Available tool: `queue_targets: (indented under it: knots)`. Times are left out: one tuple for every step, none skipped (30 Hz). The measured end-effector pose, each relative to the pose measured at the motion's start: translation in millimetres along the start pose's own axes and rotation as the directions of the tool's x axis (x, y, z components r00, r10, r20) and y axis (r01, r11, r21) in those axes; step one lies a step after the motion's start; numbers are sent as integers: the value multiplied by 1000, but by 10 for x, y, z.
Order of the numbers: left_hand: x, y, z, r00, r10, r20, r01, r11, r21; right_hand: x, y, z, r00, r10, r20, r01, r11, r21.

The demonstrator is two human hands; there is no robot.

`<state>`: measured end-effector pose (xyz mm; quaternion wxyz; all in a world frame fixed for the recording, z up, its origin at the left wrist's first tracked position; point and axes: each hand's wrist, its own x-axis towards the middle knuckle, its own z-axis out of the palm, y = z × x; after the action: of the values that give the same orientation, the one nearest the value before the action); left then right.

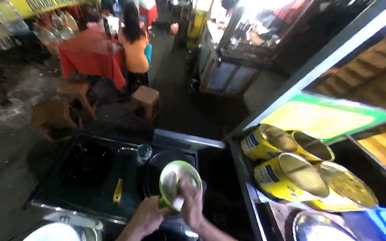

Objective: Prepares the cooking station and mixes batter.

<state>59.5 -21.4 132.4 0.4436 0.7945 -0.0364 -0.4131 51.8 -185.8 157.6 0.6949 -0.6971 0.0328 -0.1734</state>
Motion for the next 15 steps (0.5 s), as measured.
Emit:
queue_targets:
  knots:
    - [24, 2, -31, 1000, 1, 7, -1, 1000, 16, -35, 20, 55, 1000, 12, 20, -13, 999, 46]
    - [32, 5, -60, 1000, 3, 14, -3, 1000, 25, 75, -15, 76, 999, 35, -34, -32, 995, 90]
    - [45, -7, -72, 1000, 13, 5, -13, 999, 31, 307, -86, 43, 989, 40, -145, -23, 993, 115]
    - [66, -42, -79, 999, 40, -12, -40, 999, 22, 552, -154, -13, 958, 25, -287, 6, 994, 108]
    - [71, -61, -98, 998, 56, -17, -56, 998, 10, 662, -146, -50, 924, -24, -381, 50, 997, 58]
    - [81, -70, -119, 998, 61, -15, -61, 998, 3, 594, -74, -50, 926, -73, -371, 75, 997, -8]
    - [114, -72, -144, 998, 61, -15, -61, 998, 3, 391, 10, 2, 959, -93, -266, 81, 995, -58]
    - [161, -74, -174, 998, 61, -5, -61, 998, 10, 172, 65, 71, 989, -82, -125, 76, 996, -54]
    - [210, -96, -192, 998, 59, 7, -59, 998, 19, 68, 67, 110, 997, -71, -32, 70, 997, -29]
    - [226, -105, -206, 998, 56, 17, -56, 998, 30, 111, 9, 106, 998, -52, -38, 52, 999, -12]
    - [204, -89, -218, 998, 55, 25, -56, 998, 36, 274, -68, 43, 991, -51, -125, 51, 999, -8]
    - [180, -95, -211, 998, 65, 27, -66, 997, 43, 456, -85, -40, 963, -73, -258, 73, 997, -11]
    - [163, -97, -206, 997, 64, 40, -65, 997, 46, 527, -21, -90, 924, -107, -367, 96, 994, -49]
    - [170, -82, -209, 997, 61, 48, -64, 996, 59, 453, 77, -94, 917, -127, -378, 95, 990, -103]
    - [193, -51, -229, 997, 54, 53, -58, 995, 78, 279, 148, -28, 946, -111, -306, 73, 989, -132]
